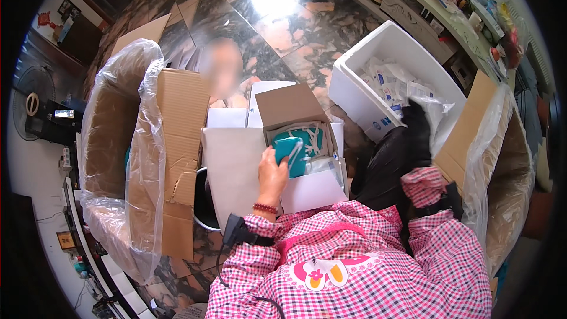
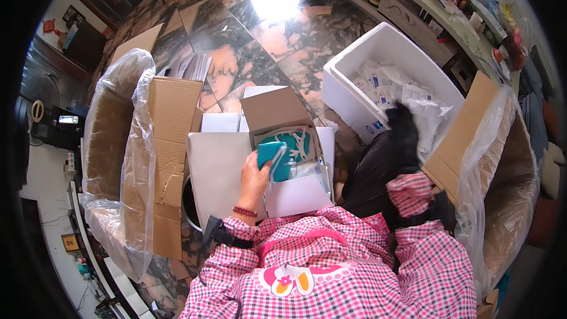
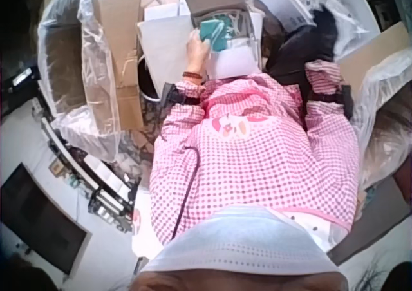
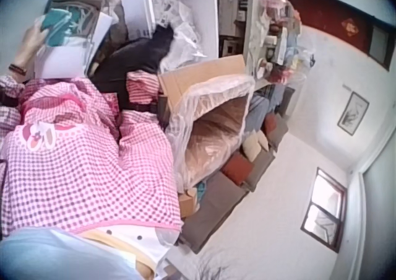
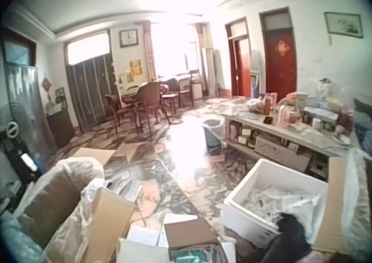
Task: Sorting and packing various hygiene products into small boxes and larger shipping containers.
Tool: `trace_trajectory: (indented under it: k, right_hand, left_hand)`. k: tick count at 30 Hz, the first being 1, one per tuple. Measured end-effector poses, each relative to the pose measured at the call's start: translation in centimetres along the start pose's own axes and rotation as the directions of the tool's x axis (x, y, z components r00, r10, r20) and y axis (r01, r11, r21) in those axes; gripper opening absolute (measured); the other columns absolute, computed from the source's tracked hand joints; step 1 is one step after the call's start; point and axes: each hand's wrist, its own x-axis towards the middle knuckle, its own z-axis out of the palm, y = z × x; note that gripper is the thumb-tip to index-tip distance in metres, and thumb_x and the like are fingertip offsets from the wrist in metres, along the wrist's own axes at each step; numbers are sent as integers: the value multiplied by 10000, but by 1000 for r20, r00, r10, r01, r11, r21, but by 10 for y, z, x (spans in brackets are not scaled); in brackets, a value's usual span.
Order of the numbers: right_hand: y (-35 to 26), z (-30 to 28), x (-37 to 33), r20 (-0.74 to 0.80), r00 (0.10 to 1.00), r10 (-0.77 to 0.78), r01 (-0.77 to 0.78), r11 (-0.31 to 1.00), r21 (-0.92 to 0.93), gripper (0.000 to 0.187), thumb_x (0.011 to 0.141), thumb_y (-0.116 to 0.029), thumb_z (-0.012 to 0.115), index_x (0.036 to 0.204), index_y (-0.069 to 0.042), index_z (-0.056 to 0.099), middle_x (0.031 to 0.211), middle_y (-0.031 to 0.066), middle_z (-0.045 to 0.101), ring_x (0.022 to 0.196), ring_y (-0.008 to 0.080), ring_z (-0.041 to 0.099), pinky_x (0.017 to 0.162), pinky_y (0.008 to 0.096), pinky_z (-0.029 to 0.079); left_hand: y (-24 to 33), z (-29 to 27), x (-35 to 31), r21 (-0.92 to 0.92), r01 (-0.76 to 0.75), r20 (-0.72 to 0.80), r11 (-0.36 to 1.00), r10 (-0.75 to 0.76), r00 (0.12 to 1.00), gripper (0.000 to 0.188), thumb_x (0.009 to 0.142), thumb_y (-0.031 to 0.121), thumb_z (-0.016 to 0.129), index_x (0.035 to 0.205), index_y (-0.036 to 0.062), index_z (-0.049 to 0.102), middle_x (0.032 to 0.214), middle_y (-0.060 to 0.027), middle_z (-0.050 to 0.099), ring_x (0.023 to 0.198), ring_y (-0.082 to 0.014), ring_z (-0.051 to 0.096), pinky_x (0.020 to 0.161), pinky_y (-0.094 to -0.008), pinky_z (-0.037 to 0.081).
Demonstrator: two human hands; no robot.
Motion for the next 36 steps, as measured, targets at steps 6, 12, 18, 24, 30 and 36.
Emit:
trace_trajectory:
  k: [6, 12, 18, 24, 30, 36]
  right_hand:
    - [-74, 147, -46, 500, 841, 205, -33, 943, -332, 386, 903, -104, 610, 1279, -16, 601, 1205, 134, 642, 1091, 223, 621, 928, 325, 489]
    - [-75, 193, -40, 520, 840, 154, 78, 915, -397, 324, 895, -230, 626, 1151, -36, 667, 1136, 172, 647, 1076, 327, 624, 942, 396, 477]
    - [-74, 222, -18, 522, 850, -67, 181, 968, -172, 236, 858, -68, 650, 1088, -40, 693, 1059, 153, 677, 1016, 305, 649, 895, 355, 505]
    - [-84, 226, -3, 660, 752, 17, 146, 971, -191, 223, 878, -74, 663, 1099, -56, 695, 1070, 117, 685, 1015, 261, 656, 897, 345, 509]
    - [-44, 251, -24, 800, 591, -104, 733, 483, -479, 281, 814, -96, 598, 1077, -125, 693, 1088, 134, 665, 1012, 303, 640, 852, 421, 505]
    - [5, 264, -24, 667, 745, -13, 642, 287, -712, 173, 751, -140, 628, 880, -92, 732, 952, 155, 682, 949, 307, 656, 804, 415, 510]
  left_hand:
    - [18, 43, 8, 169, 123, 172, 978, -152, 973, 402, 813, 171, 696, 1161, -21, 636, 1299, -273, 485, 1169, -448, 523, 969, -482, 469]
    - [17, 44, -7, -40, -45, -41, 998, 44, 998, 344, 748, 89, 752, 1058, -24, 654, 1232, -237, 525, 1121, -408, 548, 953, -442, 469]
    - [49, 8, -24, -64, -428, -49, 901, 426, 904, 140, 748, 13, 697, 877, 27, 642, 1012, -104, 646, 960, -311, 605, 835, -409, 487]
    - [58, -24, -59, 89, -621, 2, 778, 624, 782, 68, 786, 96, 685, 849, 97, 658, 1036, -32, 638, 1026, -237, 606, 957, -441, 441]
    - [60, -33, -65, -128, -678, 19, 724, 685, 728, 177, 742, 9, 700, 901, 67, 647, 1023, -100, 628, 945, -295, 651, 879, -475, 529]
    - [66, -40, -77, -391, -446, 13, 805, 490, 872, 292, 743, -77, 664, 1001, 47, 611, 1009, -134, 653, 879, -317, 672, 777, -354, 564]
